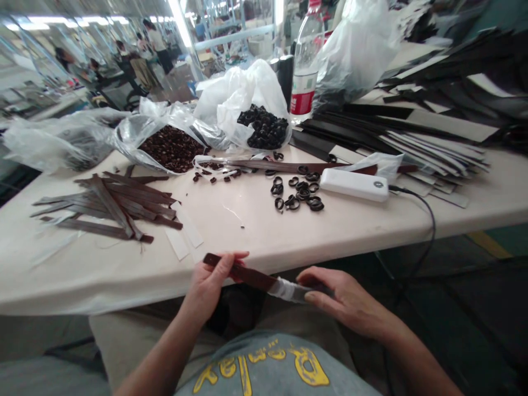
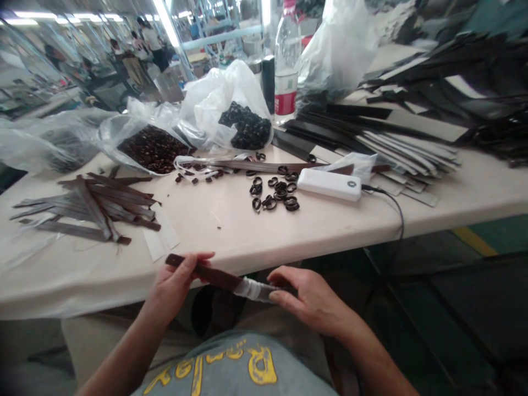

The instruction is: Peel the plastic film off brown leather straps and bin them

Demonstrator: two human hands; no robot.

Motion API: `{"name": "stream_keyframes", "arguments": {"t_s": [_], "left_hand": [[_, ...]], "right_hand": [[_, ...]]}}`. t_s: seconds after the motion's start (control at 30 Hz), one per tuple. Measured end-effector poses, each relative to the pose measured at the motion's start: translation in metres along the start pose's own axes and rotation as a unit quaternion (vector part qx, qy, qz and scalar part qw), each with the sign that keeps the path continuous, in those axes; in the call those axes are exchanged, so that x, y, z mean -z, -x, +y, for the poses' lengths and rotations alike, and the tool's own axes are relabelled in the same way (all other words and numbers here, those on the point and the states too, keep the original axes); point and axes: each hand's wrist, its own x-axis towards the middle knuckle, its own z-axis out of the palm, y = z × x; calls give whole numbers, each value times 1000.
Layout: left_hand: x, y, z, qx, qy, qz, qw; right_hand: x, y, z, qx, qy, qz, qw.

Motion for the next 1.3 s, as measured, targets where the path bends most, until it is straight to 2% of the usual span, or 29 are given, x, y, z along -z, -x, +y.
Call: {"name": "stream_keyframes", "arguments": {"t_s": [0.1, 0.17, 0.2, 0.37, 0.5, 0.6, 0.73, 0.87, 1.0, 1.13, 1.3], "left_hand": [[-28, 7, -5, 20, -23, -106, 994], [-33, 7, -3, 22, -34, -151, 988], [-31, 6, -2, 19, -47, -156, 986], [0, 3, 1, -2, -170, -120, 978], [7, 6, 0, 23, -163, -121, 979], [3, 5, -1, 26, -178, -114, 977], [-9, 2, -6, 53, -152, -104, 982], [-23, -1, -19, 86, -118, -112, 983], [-31, -8, -26, 120, -100, -141, 978], [-37, -13, -23, 170, -85, -170, 967], [-49, -16, -12, 217, -65, -164, 960]], "right_hand": [[-27, -16, -22, 63, -43, 10, 997], [-40, -25, -26, 72, -58, 24, 995], [-44, -27, -25, 69, -59, 29, 995], [-37, -24, -15, 44, -21, 24, 999], [-31, -19, -17, 63, 35, 3, 997], [-34, -21, -20, 71, 55, -2, 996], [-45, -28, -19, 106, 97, 61, 988], [-65, -37, -15, 198, 195, 162, 947], [-76, -42, -6, 217, 259, 220, 915], [-75, -37, -1, 206, 286, 234, 906], [-66, -33, -2, 197, 293, 213, 911]]}}
